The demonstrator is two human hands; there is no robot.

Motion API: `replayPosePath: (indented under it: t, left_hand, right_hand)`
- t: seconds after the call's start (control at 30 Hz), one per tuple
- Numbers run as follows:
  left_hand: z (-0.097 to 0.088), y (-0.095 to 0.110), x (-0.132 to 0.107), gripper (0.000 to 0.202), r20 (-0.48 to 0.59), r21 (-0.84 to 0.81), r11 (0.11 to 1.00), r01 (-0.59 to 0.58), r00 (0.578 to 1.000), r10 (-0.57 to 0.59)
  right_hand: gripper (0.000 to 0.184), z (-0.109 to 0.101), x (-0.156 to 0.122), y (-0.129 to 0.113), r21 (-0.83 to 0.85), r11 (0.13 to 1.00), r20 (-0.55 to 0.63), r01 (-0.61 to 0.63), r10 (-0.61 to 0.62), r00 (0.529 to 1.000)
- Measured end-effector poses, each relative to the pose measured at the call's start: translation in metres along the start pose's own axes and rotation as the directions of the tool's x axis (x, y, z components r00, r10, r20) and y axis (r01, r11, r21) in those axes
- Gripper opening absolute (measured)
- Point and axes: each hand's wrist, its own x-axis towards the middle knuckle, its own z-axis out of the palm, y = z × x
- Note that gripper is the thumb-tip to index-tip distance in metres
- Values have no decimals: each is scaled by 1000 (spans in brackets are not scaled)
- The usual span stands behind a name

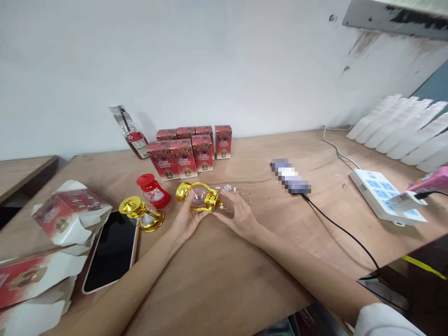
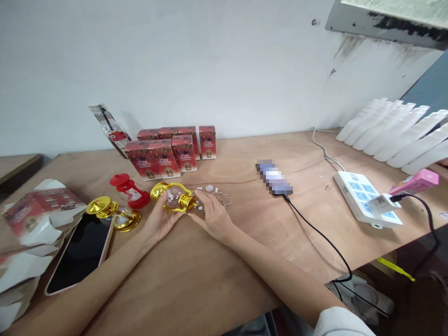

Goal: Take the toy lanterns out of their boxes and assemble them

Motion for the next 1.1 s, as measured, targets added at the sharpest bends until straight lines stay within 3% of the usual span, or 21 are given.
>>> replayPosePath:
  t: [0.33, 0.53, 0.77, 1.1]
  left_hand:
    - [-3, -4, 0, 23, 30, 84, 995, -47, 999, 45]
    - [-1, -3, -2, 15, 28, 62, 998, -25, 999, 23]
    - [-3, 0, -1, 15, 63, 3, 1000, -24, 998, 24]
    - [-5, -6, -4, 31, 183, 19, 984, -176, 968, 170]
  right_hand:
    - [61, 1, -1, 4, 88, 996, -12, -31, 32, 999]
    - [66, -1, 3, 2, 44, 998, -60, 41, -38, 997]
    - [53, -7, 10, -4, 45, 997, -26, 65, -64, 998]
    - [48, -9, 12, 5, -99, 978, -28, 185, -188, 982]
